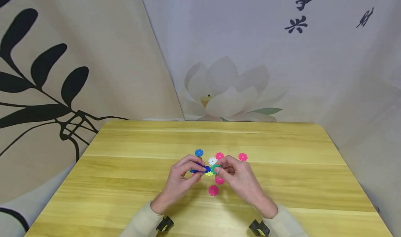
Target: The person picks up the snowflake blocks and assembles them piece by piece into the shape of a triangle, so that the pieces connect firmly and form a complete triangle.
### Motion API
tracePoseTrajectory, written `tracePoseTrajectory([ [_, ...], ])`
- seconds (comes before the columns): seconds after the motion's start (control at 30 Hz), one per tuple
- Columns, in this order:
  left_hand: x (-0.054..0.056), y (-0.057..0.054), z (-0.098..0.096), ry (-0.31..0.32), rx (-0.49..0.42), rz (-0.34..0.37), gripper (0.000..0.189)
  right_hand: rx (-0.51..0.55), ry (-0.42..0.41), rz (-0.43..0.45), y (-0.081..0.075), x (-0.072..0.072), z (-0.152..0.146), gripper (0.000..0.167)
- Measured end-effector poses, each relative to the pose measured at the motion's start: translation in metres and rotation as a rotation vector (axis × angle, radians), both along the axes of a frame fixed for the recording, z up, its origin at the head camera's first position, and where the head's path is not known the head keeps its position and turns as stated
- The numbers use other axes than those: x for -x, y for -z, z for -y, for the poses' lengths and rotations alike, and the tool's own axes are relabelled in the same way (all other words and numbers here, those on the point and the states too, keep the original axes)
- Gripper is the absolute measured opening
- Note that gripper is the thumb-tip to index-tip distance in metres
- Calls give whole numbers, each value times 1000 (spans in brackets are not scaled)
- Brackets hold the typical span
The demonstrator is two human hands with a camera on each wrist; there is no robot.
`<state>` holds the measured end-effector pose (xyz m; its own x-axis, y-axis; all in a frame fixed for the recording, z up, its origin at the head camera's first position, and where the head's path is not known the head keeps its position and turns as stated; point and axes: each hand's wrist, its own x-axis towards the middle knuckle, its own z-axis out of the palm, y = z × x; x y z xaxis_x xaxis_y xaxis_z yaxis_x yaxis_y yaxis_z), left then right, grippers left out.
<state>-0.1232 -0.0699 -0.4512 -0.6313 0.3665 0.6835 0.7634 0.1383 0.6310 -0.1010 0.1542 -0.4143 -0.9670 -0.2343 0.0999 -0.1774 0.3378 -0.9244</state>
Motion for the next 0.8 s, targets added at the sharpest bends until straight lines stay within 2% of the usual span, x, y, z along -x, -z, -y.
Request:
tracePoseTrajectory([
  [0.23,1,0,-1,6,24,-62,24,1,-21,-57,0,-2,2,11],
  [0.43,1,0,-4,24,15,-153,26,-18,-15,-243,3,-2,5,5],
  [0.57,1,0,-5,23,-1,-161,26,-19,-8,-354,4,-2,7,9],
  [0.67,0,-1,-6,9,-1,-154,25,-6,-6,-362,5,0,8,10],
  [0.8,1,-2,-5,-15,12,-129,24,-2,-12,-301,6,2,7,6],
])
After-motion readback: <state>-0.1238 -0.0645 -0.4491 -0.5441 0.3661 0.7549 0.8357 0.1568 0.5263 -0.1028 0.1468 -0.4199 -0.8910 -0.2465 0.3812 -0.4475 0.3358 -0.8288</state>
